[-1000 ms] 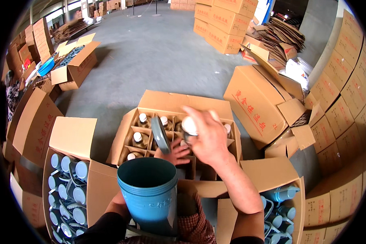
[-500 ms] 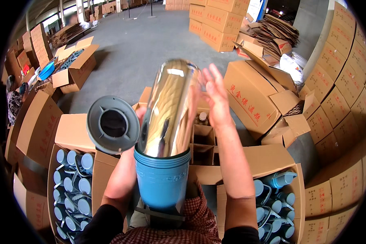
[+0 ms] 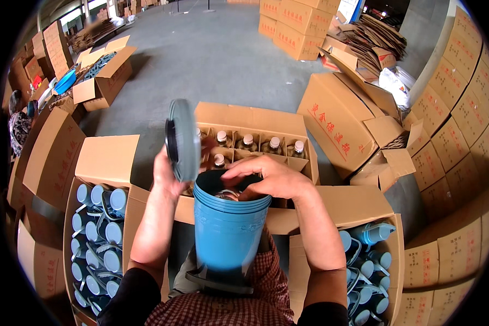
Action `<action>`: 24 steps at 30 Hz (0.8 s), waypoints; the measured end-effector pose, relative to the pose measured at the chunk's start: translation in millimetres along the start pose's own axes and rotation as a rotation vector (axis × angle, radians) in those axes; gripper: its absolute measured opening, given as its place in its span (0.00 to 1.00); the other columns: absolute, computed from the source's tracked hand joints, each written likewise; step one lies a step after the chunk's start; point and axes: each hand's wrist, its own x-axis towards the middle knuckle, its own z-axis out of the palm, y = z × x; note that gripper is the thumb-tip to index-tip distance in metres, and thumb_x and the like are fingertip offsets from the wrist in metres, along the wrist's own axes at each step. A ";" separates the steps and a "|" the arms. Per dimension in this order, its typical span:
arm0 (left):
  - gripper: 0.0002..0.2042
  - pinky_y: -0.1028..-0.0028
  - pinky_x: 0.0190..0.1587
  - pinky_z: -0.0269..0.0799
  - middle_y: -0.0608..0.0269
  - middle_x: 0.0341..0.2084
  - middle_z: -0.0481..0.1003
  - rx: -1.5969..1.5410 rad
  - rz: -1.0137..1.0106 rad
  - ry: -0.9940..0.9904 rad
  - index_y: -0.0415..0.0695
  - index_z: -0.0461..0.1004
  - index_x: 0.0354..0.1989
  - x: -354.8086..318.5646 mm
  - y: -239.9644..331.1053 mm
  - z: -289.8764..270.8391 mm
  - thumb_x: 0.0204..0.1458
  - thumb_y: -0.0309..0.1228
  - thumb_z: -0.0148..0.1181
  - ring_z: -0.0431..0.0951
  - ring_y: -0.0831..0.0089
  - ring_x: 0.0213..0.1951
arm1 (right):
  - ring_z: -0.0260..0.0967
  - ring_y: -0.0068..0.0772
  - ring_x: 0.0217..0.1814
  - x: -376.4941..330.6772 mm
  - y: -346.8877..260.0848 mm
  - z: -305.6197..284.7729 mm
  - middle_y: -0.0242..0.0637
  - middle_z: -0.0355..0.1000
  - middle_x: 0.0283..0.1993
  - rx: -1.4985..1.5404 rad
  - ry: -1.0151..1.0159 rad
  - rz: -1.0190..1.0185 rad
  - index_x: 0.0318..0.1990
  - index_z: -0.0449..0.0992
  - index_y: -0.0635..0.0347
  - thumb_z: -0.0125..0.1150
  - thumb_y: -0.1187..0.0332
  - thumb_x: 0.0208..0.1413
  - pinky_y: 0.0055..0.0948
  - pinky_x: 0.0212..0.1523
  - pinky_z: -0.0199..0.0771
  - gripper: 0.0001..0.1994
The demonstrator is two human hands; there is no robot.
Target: The person assembles blue thermos bottles by inserting a metal liner into the plastic body, screwing on the lid, and attaching a handle. The person then places the completed thermos into a cardboard box filled with similar items.
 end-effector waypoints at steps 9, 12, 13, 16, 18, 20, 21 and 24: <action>0.30 0.73 0.43 0.70 0.62 0.36 0.74 0.719 0.865 -0.121 0.38 0.72 0.44 -16.7 -12.6 6.5 0.36 0.47 0.72 0.73 0.74 0.37 | 0.65 0.36 0.59 -8.6 56.0 26.6 0.46 0.68 0.57 0.631 0.759 -0.283 0.58 0.65 0.62 0.50 0.54 0.59 0.35 0.60 0.61 0.25; 0.37 0.73 0.33 0.65 0.59 0.26 0.73 1.002 0.751 -0.679 0.36 0.78 0.37 -15.6 -6.8 19.2 0.33 0.63 0.64 0.72 0.70 0.30 | 0.60 0.40 0.64 0.6 55.9 50.3 0.50 0.62 0.62 0.724 0.744 -0.393 0.58 0.61 0.61 0.52 0.41 0.55 0.38 0.64 0.55 0.34; 0.34 0.73 0.32 0.65 0.59 0.25 0.73 1.008 0.729 -0.743 0.36 0.79 0.36 -16.8 -8.4 25.1 0.37 0.60 0.64 0.72 0.69 0.29 | 0.60 0.42 0.64 2.7 56.8 57.0 0.52 0.63 0.61 0.749 0.733 -0.423 0.56 0.63 0.62 0.52 0.41 0.54 0.38 0.64 0.55 0.34; 0.26 0.74 0.31 0.64 0.59 0.24 0.73 0.981 0.649 -0.804 0.36 0.81 0.35 -16.0 -1.9 29.5 0.43 0.51 0.63 0.71 0.70 0.28 | 0.68 0.41 0.47 -2.0 59.6 66.0 0.49 0.70 0.43 0.693 0.811 -0.518 0.38 0.69 0.65 0.53 0.41 0.53 0.43 0.62 0.57 0.29; 0.23 0.74 0.30 0.64 0.59 0.24 0.73 0.967 0.683 -0.858 0.36 0.81 0.35 -15.9 0.5 33.3 0.44 0.47 0.63 0.70 0.70 0.27 | 0.66 0.37 0.37 -2.3 47.5 69.4 0.43 0.67 0.30 0.537 0.938 -0.567 0.29 0.69 0.66 0.54 0.45 0.54 0.44 0.57 0.64 0.27; 0.24 0.73 0.29 0.63 0.59 0.24 0.72 0.942 0.695 -0.893 0.35 0.81 0.34 -16.4 2.8 35.6 0.42 0.48 0.65 0.70 0.69 0.26 | 0.67 0.38 0.38 -7.3 44.0 70.4 0.44 0.68 0.30 0.423 0.987 -0.577 0.30 0.69 0.67 0.54 0.47 0.55 0.44 0.54 0.66 0.25; 0.26 0.73 0.28 0.63 0.59 0.24 0.72 0.974 0.742 -0.954 0.35 0.81 0.34 -14.5 5.2 38.1 0.40 0.50 0.66 0.70 0.68 0.26 | 0.67 0.38 0.38 -9.9 42.3 70.3 0.44 0.68 0.31 0.358 1.013 -0.583 0.30 0.69 0.67 0.54 0.48 0.55 0.44 0.53 0.67 0.24; 0.33 0.72 0.28 0.64 0.59 0.25 0.71 1.125 0.853 -1.089 0.35 0.80 0.34 -23.2 15.6 51.8 0.30 0.56 0.69 0.70 0.67 0.26 | 0.67 0.36 0.36 -25.0 20.6 74.6 0.42 0.69 0.31 0.116 1.076 -0.573 0.30 0.70 0.68 0.55 0.41 0.53 0.41 0.48 0.69 0.29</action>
